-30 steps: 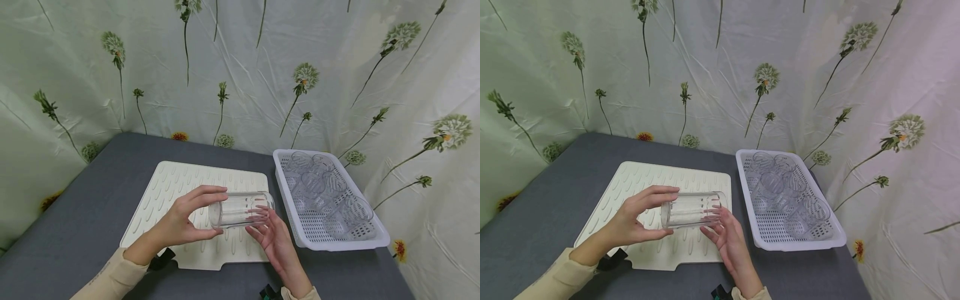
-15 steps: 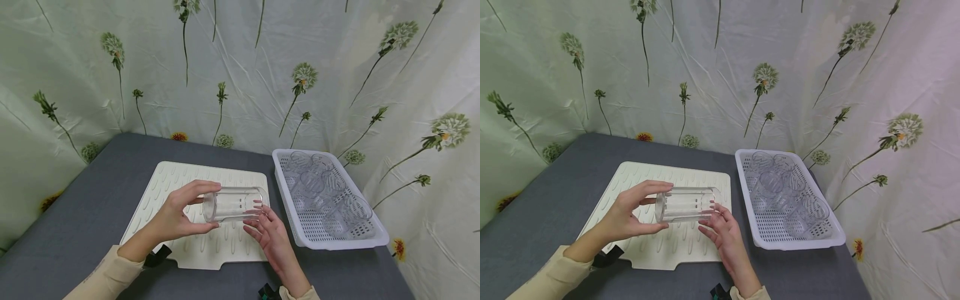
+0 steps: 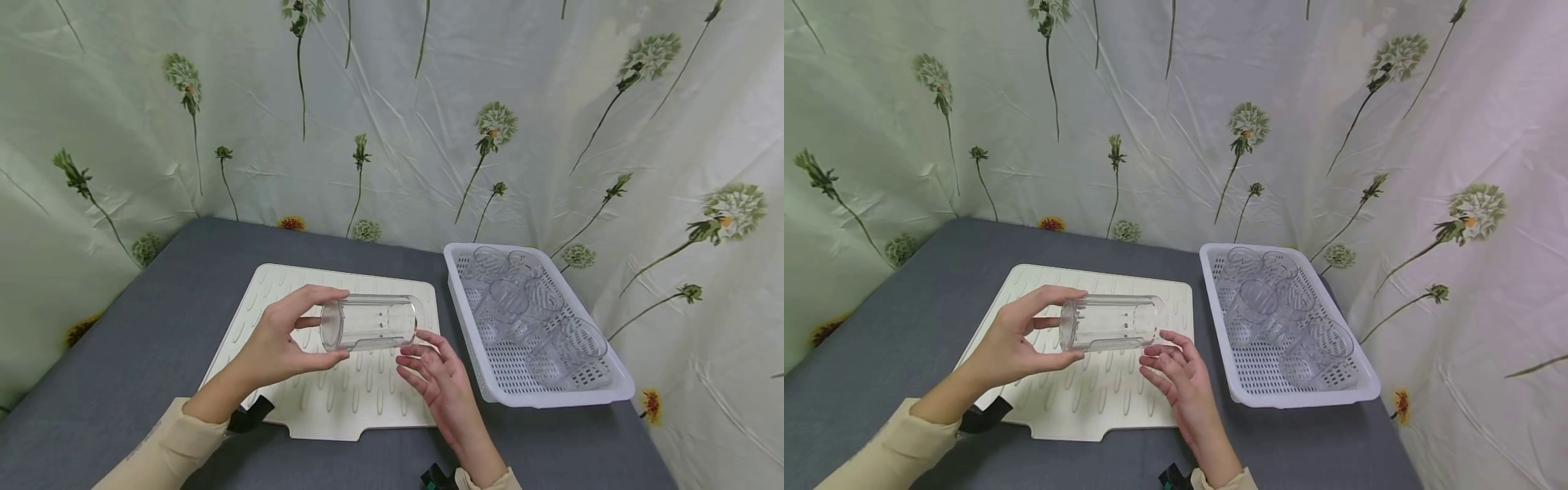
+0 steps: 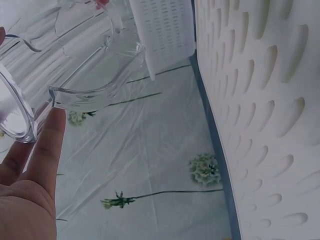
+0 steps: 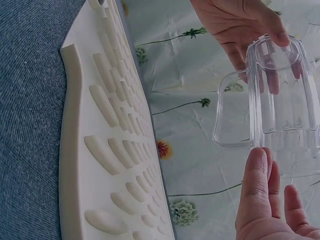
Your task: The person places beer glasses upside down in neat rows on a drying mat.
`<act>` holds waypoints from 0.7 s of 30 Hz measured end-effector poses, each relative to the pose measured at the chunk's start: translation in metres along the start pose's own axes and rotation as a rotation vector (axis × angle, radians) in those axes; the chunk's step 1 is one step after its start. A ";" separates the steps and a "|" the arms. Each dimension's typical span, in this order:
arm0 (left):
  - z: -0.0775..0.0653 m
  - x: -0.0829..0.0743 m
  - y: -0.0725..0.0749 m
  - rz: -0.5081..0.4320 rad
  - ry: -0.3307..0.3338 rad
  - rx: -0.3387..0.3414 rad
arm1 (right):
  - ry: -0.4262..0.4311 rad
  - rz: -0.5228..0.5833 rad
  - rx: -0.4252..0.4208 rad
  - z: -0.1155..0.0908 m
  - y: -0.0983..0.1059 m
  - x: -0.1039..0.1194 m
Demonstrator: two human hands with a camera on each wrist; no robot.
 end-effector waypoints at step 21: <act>0.011 0.014 0.017 0.093 0.103 -0.082 | 0.018 -0.067 -0.038 0.001 0.002 -0.003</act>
Point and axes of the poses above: each hand's wrist, its own z-axis towards the middle knuckle, its own y-axis out of the back of the hand, x = y × z, the point moved 4 cm from there along z, towards the middle knuckle, and after that the axes turned 10 degrees about y, right-handed, at the moved point
